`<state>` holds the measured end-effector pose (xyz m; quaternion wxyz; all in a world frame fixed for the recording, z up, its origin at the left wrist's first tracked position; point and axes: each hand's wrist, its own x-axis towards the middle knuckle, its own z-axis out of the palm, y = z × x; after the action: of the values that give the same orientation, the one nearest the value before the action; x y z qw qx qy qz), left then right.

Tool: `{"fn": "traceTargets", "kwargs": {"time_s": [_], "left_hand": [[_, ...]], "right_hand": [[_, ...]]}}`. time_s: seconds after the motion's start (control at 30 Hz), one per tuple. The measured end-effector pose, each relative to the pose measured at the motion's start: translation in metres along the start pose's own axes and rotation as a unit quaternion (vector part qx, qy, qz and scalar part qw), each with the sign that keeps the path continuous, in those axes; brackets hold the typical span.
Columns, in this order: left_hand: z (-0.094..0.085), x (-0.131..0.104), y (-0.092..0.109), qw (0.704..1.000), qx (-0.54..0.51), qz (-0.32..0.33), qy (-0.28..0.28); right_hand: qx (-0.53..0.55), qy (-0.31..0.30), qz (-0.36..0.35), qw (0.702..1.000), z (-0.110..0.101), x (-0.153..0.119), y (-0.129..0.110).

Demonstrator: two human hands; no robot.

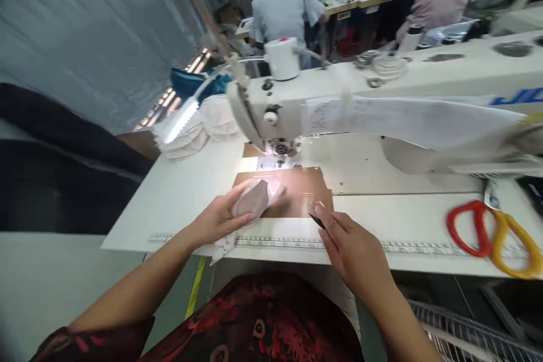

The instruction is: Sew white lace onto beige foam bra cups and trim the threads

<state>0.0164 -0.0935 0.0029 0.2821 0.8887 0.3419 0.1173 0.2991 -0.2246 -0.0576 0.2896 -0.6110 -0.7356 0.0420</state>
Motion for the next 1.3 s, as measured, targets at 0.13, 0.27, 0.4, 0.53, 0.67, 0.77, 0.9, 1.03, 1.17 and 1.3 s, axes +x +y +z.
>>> {"fn": "traceTargets", "kwargs": {"time_s": [0.13, 0.27, 0.4, 0.53, 0.67, 0.77, 0.9, 1.03, 1.17, 1.3], "left_hand": [[-0.004, -0.041, -0.027, 0.996, -0.027, -0.039, 0.080], [-0.005, -0.063, -0.043, 0.989, -0.081, -0.030, 0.117], [-0.006, -0.073, -0.050, 0.983, -0.114, -0.033, 0.139], [-0.008, -0.080, -0.054, 0.980, -0.153, -0.018, 0.125], [-0.013, -0.087, -0.056, 0.974, -0.170, -0.025, 0.148], [-0.019, -0.091, -0.056, 0.972, -0.198, 0.007, 0.129], [-0.027, -0.091, -0.057, 0.965, -0.232, 0.064, 0.106], [-0.031, -0.087, -0.058, 0.954, -0.274, 0.099, 0.074], [-0.035, -0.086, -0.058, 0.939, -0.332, 0.072, 0.060], [-0.039, -0.089, -0.060, 0.933, -0.352, 0.039, 0.068]], "right_hand": [[-0.056, -0.009, -0.077, 0.995, 0.027, 0.023, -0.018], [0.025, -0.018, -0.087, 0.996, 0.034, 0.052, -0.046], [0.229, -0.065, 0.005, 0.971, 0.037, 0.083, -0.084], [0.391, -0.134, 0.076, 0.908, 0.052, 0.107, -0.115], [0.463, -0.183, 0.101, 0.861, 0.064, 0.116, -0.130], [0.508, -0.192, 0.117, 0.832, 0.066, 0.119, -0.137], [0.541, -0.177, 0.140, 0.810, 0.065, 0.125, -0.143], [0.537, -0.240, 0.136, 0.797, 0.067, 0.130, -0.147], [0.533, -0.266, 0.144, 0.791, 0.071, 0.133, -0.148], [0.522, -0.122, 0.142, 0.833, 0.072, 0.131, -0.145]]}}
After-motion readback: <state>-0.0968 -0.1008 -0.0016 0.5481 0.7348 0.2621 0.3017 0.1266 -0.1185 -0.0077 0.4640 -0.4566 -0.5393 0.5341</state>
